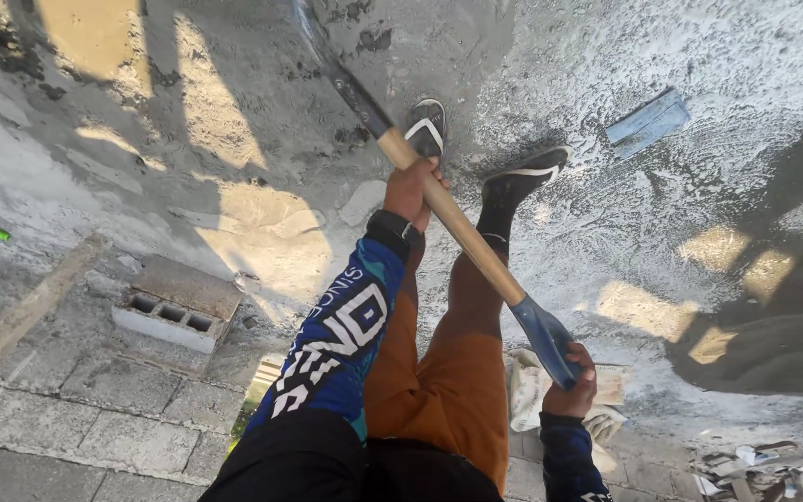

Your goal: Mixing and moving wet concrete using a shovel on a construction site

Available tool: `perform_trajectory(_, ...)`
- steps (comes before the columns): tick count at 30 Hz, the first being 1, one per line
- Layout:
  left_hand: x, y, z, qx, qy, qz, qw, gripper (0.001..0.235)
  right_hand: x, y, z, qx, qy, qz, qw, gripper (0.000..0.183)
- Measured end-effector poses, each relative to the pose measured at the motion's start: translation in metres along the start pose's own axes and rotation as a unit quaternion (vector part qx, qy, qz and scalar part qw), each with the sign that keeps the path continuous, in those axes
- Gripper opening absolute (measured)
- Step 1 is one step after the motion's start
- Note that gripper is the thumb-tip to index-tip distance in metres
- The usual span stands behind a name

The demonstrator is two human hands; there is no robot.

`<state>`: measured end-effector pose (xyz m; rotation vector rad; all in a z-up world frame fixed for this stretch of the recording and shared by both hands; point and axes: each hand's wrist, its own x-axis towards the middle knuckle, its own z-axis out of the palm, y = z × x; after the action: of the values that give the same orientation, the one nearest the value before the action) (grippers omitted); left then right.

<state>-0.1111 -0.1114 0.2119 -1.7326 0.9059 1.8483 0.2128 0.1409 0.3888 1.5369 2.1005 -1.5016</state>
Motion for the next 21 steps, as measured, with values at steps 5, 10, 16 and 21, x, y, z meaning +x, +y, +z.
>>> perform_trajectory(5, -0.004, -0.120, 0.023, -0.024, -0.101, -0.041, 0.994, 0.018, 0.001, -0.007, -0.075, 0.231, 0.099, 0.428, 0.868, 0.069)
perform_trajectory(10, 0.067, -0.298, 0.054, 0.089, -0.095, -0.099, 0.987, 0.024, -0.019, 0.002, -0.133, 0.218, 0.224, 0.399, 0.862, 0.071)
perform_trajectory(16, 0.014, -0.254, 0.109, 0.488, -0.040, -0.123, 0.863, 0.045, 0.007, 0.003, -0.156, 0.203, 0.259, 0.454, 0.828, 0.065)
perform_trajectory(21, 0.064, -0.240, 0.096, 0.409, -0.018, -0.083, 0.909, 0.031, 0.066, 0.027, -0.146, 0.160, 0.203, 0.485, 0.835, 0.062)
